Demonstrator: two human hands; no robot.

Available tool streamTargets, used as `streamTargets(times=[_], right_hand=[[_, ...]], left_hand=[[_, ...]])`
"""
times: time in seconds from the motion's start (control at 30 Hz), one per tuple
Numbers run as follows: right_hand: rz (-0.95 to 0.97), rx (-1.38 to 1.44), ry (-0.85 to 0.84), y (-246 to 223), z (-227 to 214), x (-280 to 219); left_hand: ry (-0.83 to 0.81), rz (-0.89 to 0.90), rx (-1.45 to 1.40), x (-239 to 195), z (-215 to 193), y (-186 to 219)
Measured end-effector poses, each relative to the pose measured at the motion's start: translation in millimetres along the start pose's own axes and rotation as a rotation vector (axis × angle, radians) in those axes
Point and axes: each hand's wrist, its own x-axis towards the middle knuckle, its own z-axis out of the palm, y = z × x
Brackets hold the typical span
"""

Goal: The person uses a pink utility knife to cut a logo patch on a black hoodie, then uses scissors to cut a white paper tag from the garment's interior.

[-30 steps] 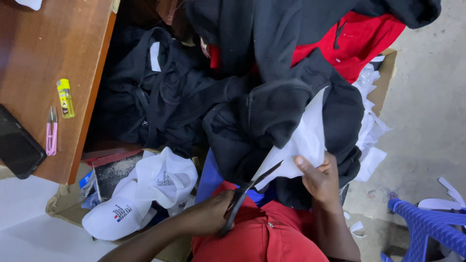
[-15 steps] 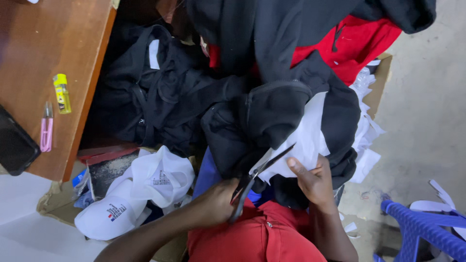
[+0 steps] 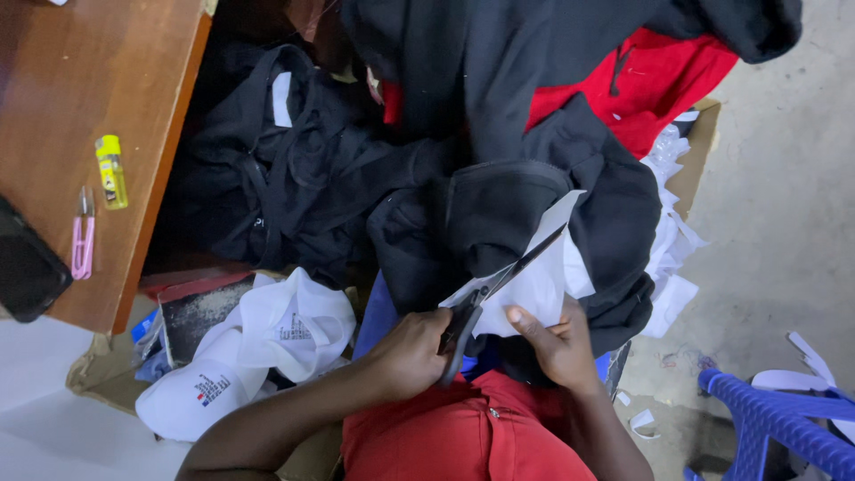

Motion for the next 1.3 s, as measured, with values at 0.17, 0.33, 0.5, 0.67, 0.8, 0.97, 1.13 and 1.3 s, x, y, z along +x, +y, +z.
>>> streamTargets(times=[0.17,0.33,0.5,0.67,0.8,0.97,1.13,1.3], right_hand=[[-0.186,-0.254,0.038,17.3,5.8,3.3],[-0.301,-0.333,0.025,26.0,10.1,9.3],[-0.385,-0.268,-0.008,22.7,17.1,12.4],[-0.425,-0.231,0.012,-29.1,15.9,16.3],[-0.004,-0.388,0.633,10.2,-78.0,53.8],[-0.106,-0.389,0.678,154.0,-232.5,144.7],[0.288,0.263,0.786,249.5,-295.8,207.8],[0.518,-0.136,0.608,350.0,-377.0,209.4]], left_hand=[[0.022,0.009,-0.016,7.0,-3.1,7.4],[0.017,0.079,-0.041,13.4,-5.3,4.8],[0.037,0.165,-0.106,26.3,-8.8,-2.1],[0.249,0.195,-0.203,52.5,-12.5,8.5],[0.404,0.194,-0.204,60.1,-50.2,23.9],[0.609,0.242,-0.243,74.0,-56.2,48.8],[0.447,0.284,-0.084,110.6,-85.9,104.8],[0.314,0.35,0.153,181.0,-60.2,71.8]])
